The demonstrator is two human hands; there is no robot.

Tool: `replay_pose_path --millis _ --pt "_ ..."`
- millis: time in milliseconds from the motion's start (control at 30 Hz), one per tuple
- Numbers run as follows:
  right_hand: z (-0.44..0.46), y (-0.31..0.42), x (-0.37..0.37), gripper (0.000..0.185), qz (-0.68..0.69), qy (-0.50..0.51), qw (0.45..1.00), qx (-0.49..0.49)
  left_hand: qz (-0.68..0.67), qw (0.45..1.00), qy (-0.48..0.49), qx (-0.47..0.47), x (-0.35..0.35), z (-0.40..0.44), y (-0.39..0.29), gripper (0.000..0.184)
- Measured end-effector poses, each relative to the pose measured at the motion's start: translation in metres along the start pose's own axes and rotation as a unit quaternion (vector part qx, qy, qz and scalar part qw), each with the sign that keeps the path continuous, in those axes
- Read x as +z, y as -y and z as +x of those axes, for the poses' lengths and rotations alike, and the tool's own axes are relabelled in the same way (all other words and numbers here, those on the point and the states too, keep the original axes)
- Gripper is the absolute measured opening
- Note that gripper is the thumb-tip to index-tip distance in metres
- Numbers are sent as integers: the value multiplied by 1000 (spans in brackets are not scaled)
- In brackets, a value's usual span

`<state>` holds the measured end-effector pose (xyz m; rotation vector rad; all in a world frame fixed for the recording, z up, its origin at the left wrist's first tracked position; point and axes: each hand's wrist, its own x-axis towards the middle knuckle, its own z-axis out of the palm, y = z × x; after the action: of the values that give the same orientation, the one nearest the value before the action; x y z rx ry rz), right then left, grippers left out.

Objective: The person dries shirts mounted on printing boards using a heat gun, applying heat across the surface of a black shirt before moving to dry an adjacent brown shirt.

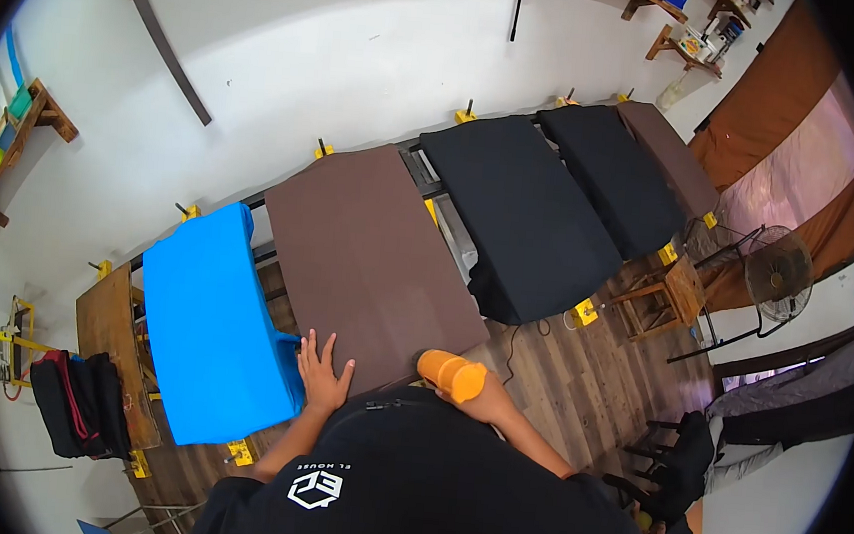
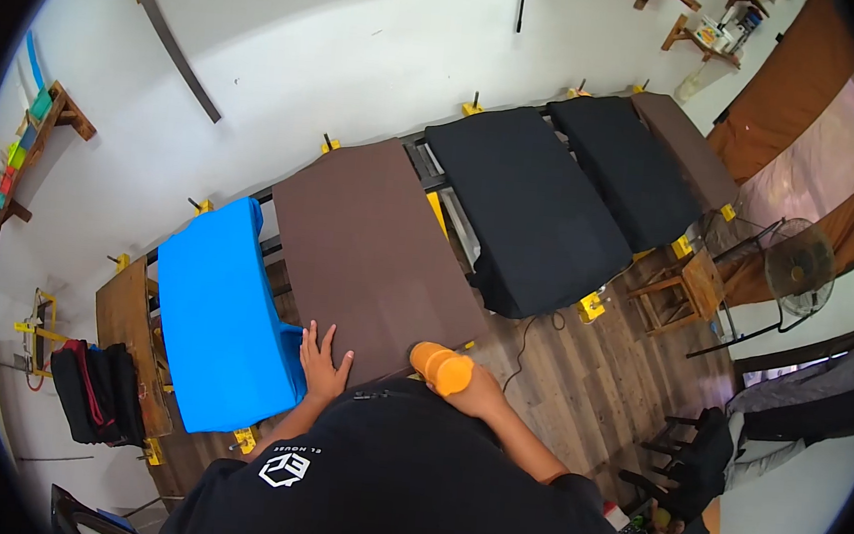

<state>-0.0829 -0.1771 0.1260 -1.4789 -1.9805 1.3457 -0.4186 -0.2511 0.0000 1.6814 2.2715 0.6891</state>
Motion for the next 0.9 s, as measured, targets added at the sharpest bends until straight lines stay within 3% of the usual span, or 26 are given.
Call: replay_pose_path --millis 67,200,467,533,600,733,800,833,900 --pt "0 -8 9 53 -84 33 994 55 1 1000 5 -6 -2 -2 -1 72" --pt "8 -12 15 50 -47 9 998 30 2 1000 6 -11 -2 -2 -3 72" --pt "13 18 10 54 -123 21 991 37 6 1000 -3 -8 0 -3 -2 72" --pt "15 32 10 48 -64 -23 998 1 1 1000 -2 -6 0 -3 -1 72" --pt "10 49 3 51 -113 6 992 49 3 1000 -4 -4 0 -2 0 73" --pt "18 18 9 54 -35 -20 999 -17 9 1000 -11 0 1 -3 1 74" --pt "12 25 0 54 -132 32 988 79 6 1000 -15 3 2 -2 2 74" --pt "14 6 5 55 -53 -1 996 65 4 1000 -17 7 2 -3 2 74" --pt "9 -1 0 56 -81 -17 995 59 10 1000 -19 7 3 -2 3 74"
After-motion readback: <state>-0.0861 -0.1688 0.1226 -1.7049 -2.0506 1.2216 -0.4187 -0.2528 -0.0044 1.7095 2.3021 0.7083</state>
